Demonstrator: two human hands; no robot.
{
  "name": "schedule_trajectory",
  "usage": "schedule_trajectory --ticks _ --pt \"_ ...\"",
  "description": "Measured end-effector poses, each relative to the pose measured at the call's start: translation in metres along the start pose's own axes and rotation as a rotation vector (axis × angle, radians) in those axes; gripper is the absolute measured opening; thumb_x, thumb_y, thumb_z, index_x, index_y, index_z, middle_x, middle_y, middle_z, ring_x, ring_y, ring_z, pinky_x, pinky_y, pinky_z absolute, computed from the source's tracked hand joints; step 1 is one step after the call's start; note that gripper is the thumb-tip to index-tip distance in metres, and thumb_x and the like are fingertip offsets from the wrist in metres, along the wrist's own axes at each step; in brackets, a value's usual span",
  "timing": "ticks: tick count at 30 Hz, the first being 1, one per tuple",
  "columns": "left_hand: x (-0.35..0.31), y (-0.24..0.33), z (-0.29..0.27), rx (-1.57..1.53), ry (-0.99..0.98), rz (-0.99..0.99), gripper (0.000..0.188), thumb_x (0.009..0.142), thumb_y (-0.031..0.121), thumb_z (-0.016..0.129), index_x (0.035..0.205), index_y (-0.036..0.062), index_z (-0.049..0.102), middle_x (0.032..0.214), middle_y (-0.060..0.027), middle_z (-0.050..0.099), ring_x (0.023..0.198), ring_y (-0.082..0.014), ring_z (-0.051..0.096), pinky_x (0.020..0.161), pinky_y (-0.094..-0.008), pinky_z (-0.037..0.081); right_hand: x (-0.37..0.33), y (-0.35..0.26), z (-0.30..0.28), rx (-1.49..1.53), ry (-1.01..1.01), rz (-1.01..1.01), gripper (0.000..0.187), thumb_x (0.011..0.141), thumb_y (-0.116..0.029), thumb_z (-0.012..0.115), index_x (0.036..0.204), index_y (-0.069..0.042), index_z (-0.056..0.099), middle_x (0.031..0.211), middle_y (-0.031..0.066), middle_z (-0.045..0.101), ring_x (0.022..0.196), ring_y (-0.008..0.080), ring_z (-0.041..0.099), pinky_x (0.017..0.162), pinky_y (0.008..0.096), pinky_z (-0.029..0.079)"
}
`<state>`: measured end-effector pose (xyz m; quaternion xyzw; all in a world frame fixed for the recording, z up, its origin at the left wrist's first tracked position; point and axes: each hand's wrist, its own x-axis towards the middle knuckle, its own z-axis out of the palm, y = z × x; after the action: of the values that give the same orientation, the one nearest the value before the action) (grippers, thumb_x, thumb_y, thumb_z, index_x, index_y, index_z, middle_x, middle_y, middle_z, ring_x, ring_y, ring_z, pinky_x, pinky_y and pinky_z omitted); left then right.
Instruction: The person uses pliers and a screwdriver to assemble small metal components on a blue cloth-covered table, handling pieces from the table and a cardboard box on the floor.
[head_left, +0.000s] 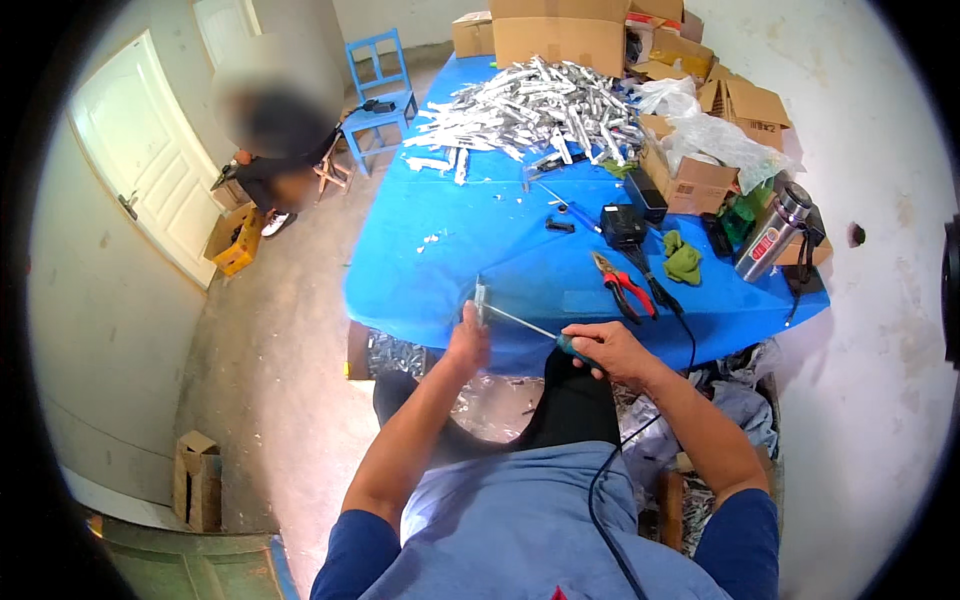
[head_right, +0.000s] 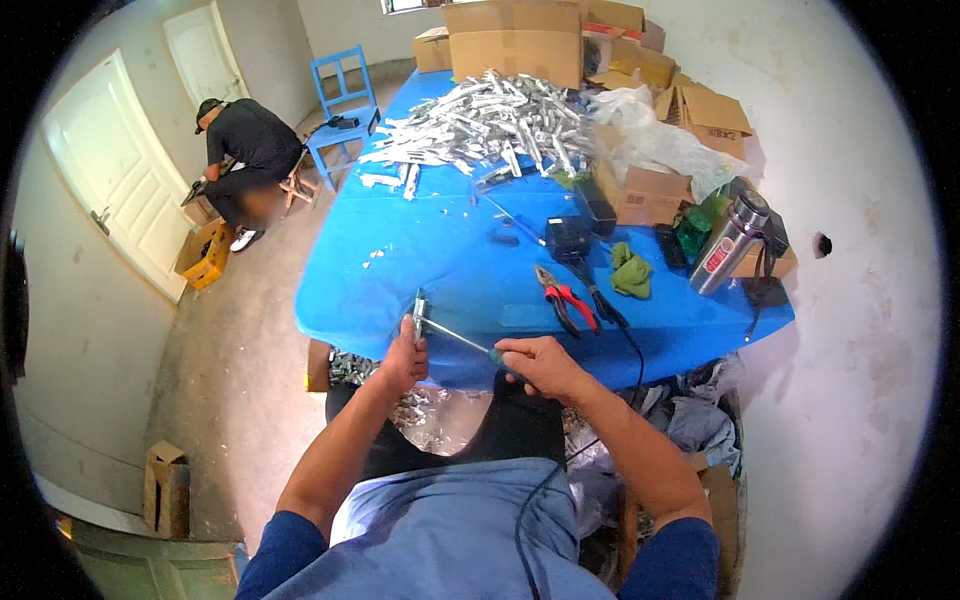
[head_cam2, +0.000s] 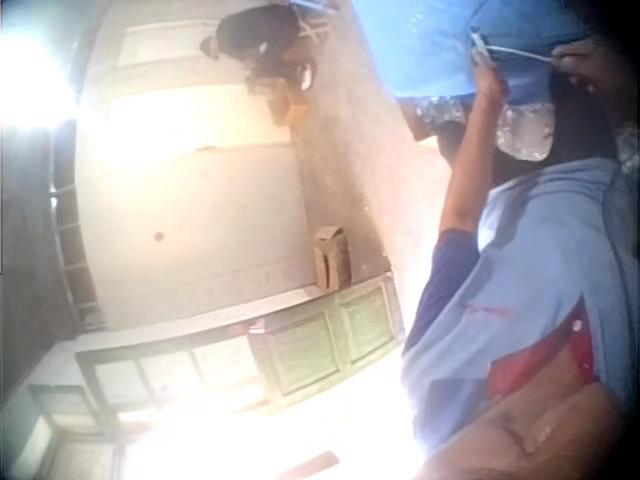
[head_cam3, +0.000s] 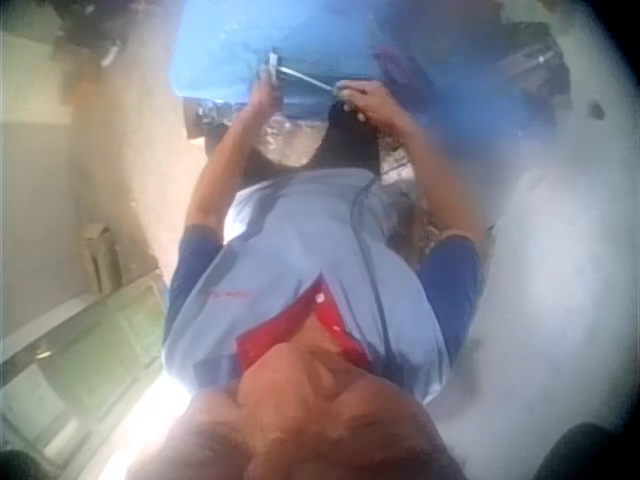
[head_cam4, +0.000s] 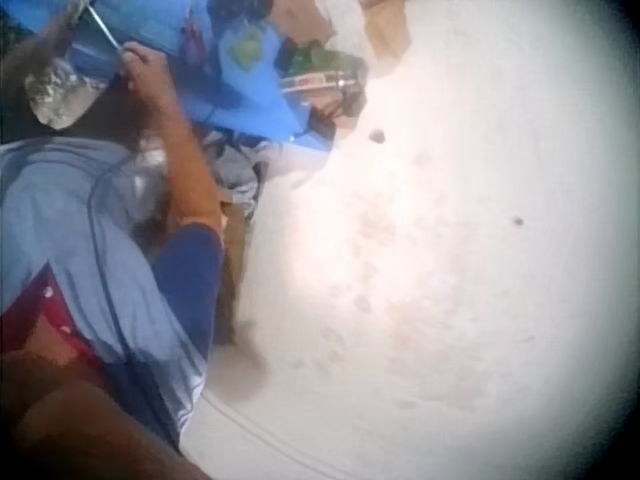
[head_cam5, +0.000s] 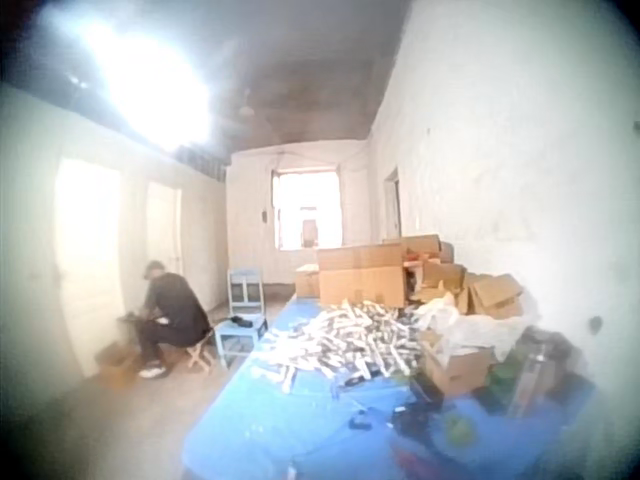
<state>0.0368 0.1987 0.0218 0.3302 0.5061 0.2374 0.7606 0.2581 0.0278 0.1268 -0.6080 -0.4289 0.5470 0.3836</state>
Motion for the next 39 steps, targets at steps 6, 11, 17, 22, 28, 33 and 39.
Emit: schedule_trajectory --ticks 6,11,17,22,28,33,39 --pt "-0.014 0.004 0.001 0.008 0.001 -0.032 0.063 0.085 0.077 0.038 0.061 0.0193 0.034 0.047 0.0073 0.022 0.035 -0.0099 0.017 0.035 -0.027 0.014 0.002 0.011 0.013 -0.728 0.288 -0.843 0.033 0.089 -0.025 0.062 0.119 -0.013 0.063 0.08 0.0167 0.065 0.058 0.0279 0.062 0.052 0.0388 0.049" --pt "-0.013 0.001 0.002 0.022 -0.009 0.035 0.063 0.086 0.076 0.038 0.061 0.019 0.034 0.047 0.0069 0.022 0.035 -0.0102 0.018 0.035 -0.0271 0.014 -0.012 0.011 0.028 -0.958 0.339 -0.621 0.029 0.088 -0.021 0.061 0.116 -0.012 0.061 0.075 0.0157 0.062 0.068 0.0355 0.062 0.058 0.0453 0.049" --pt "-0.008 0.004 0.004 -0.008 -0.031 0.006 0.062 0.087 0.075 0.038 0.061 0.0187 0.034 0.047 0.0068 0.022 0.035 -0.0106 0.019 0.035 -0.0269 0.014 -0.007 0.018 0.032 -0.684 0.264 -0.574 0.026 0.091 -0.02 0.058 0.114 -0.009 0.063 0.074 0.0181 0.064 0.063 0.0355 0.062 0.055 0.0409 0.049" --pt "-0.013 0.008 0.004 -0.002 -0.046 -0.006 0.061 0.086 0.076 0.038 0.062 0.0194 0.034 0.048 0.007 0.022 0.036 -0.0104 0.019 0.036 -0.0272 0.014 -0.007 0.012 0.03 -0.211 0.122 -0.154 0.025 0.091 -0.018 0.057 0.11 -0.003 0.064 0.075 0.0185 0.066 0.059 0.0305 0.063 0.05 0.0328 0.048" --pt "-0.011 0.004 0.003 -0.063 -0.018 -0.044 0.062 0.086 0.076 0.038 0.062 0.0194 0.034 0.049 0.0066 0.022 0.037 -0.0103 0.018 0.037 -0.0268 0.014 -0.017 0.016 0.06 -1.103 0.418 -0.616 0.031 0.086 -0.018 0.064 0.115 -0.009 0.061 0.071 0.0124 0.06 0.063 0.0309 0.062 0.053 0.0406 0.049" --pt "-0.014 0.008 0.008 -0.05 -0.017 -0.024 0.062 0.086 0.076 0.038 0.062 0.0192 0.034 0.049 0.0065 0.023 0.037 -0.0103 0.018 0.037 -0.0269 0.015 -0.001 0.032 0.046 -0.704 0.321 -0.527 0.036 0.089 -0.02 0.061 0.122 -0.007 0.06 0.073 0.0133 0.062 0.055 0.0246 0.061 0.046 0.0333 0.047" --pt "-0.013 0.011 0.008 -0.048 -0.032 -0.016 0.062 0.085 0.076 0.04 0.062 0.0192 0.034 0.049 0.0062 0.024 0.036 -0.0103 0.019 0.036 -0.0268 0.015 -0.007 0.005 0.026 0.066 0.052 0.061 0.038 0.093 -0.024 0.059 0.128 -0.007 0.058 0.077 0.002 0.061 0.054 0.0056 0.052 0.041 0.0186 0.039"
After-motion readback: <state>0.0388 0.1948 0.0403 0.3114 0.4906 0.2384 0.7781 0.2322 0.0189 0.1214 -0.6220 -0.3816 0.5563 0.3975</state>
